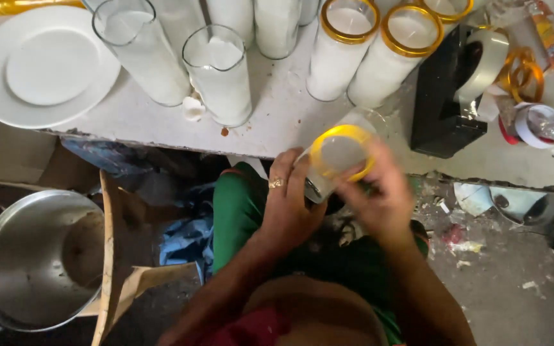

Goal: Placing gold lids onto glass candle jars and organizing them on a production table.

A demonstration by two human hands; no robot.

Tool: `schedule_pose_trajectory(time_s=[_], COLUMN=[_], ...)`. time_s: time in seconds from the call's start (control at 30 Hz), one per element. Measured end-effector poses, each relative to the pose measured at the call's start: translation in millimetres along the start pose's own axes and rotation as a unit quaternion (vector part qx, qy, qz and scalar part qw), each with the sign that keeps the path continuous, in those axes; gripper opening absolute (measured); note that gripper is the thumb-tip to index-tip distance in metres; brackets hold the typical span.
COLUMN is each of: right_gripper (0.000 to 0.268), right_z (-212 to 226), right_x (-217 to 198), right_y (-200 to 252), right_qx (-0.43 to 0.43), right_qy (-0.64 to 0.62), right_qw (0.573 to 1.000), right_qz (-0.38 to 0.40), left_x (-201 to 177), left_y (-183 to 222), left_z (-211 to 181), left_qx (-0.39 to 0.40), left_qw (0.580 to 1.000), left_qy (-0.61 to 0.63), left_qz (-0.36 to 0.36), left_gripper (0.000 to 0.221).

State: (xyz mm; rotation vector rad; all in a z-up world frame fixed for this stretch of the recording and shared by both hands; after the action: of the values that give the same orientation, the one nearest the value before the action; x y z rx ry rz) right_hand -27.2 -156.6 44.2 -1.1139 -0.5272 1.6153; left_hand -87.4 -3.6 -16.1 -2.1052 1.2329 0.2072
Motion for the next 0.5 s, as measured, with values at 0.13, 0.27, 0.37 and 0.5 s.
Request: schedule_pose_trajectory(time_s=[0.13, 0.27, 0.37, 0.5], right_gripper=[0.084, 0.065, 0.064, 0.074], right_z=[-106, -8, -54, -67], right_x=[-46, -22, 2, -37], right_y=[37, 13, 28, 35], right_qx=[0.081, 0.06, 0.244, 0.056], right_qy=[-0.016, 0.08, -0.068, -0.021], right_qw=[0.969, 0.99, 0.967, 0.984], right_qz=[-0.231, -0.103, 0.007, -0.167], left_x=[2, -2, 0, 8], left_y=[-10, -5, -7, -12], left_z=[9, 6, 1, 10], left_qx=[-0.109, -0.024, 0.018, -0.016], left_qw=[0.991, 0.999, 0.999, 0.999], left_qy=[0.059, 0.027, -0.012, -0.021], left_qz=[0.051, -0.029, -0.029, 0.018], left_gripper=[0.079, 0.079, 0.068, 0.078])
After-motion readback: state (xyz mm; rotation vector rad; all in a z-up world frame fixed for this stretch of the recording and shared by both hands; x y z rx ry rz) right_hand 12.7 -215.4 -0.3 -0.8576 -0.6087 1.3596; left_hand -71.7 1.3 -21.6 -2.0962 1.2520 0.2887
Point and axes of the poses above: each hand's wrist, its own y-axis away from the middle knuckle, its own x-axis out of the palm, z = x × y, the point moved 8 cm from there along -y, towards the middle knuckle, and after that the axes turned 12 degrees about -x, right-handed, at the moved point
